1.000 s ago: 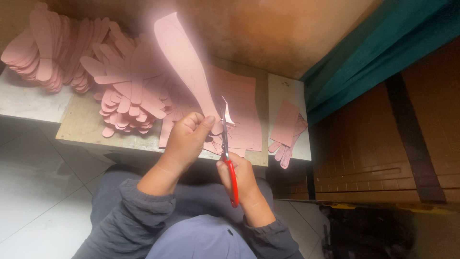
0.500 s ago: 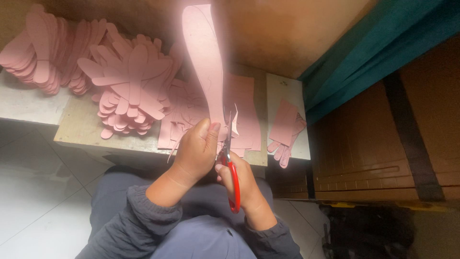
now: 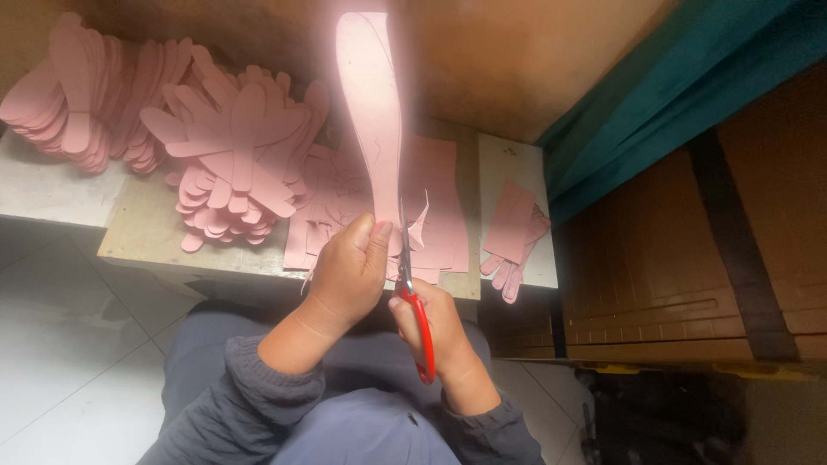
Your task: The person uses red-handled scissors to cut pink paper along pre-drawn outlines, producing elongated shapes. They trim the edges of each cutout and place finished pieces into a growing pile on the table. The person repeatedly picks up new sheets, cuts along the lines, and stacks the results.
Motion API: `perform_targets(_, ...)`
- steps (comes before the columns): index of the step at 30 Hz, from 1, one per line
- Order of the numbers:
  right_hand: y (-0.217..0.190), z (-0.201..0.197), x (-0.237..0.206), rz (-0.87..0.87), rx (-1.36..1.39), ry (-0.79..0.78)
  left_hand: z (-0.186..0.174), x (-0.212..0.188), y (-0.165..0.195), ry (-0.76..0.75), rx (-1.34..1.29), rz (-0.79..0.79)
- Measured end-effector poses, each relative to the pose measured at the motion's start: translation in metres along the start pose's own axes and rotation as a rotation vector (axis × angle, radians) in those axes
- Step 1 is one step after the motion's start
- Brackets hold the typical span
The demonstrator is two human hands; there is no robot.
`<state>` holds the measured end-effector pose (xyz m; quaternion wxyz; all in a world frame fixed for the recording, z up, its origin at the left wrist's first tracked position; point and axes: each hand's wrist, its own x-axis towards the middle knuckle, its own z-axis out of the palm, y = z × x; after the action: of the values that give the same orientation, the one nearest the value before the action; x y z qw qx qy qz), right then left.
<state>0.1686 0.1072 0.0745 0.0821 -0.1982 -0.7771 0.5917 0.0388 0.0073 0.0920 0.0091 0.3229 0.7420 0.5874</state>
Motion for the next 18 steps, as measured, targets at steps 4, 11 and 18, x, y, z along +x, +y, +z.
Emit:
perform_targets(4, -0.0023, 0.0008, 0.0005, 0.026, -0.021, 0.003, -0.0032, 0.0013, -0.0013, -0.038, -0.037, -0.008)
perform_targets(11, -0.0049, -0.0006, 0.0025, 0.011, 0.012, -0.014, 0.0002, -0.0007, -0.0023, -0.134, -0.055, -0.111)
perform_targets(18, -0.001, 0.0022, 0.0018, 0.08, 0.049, 0.004, 0.0052, -0.0006, -0.0045, -0.087, -0.108, -0.119)
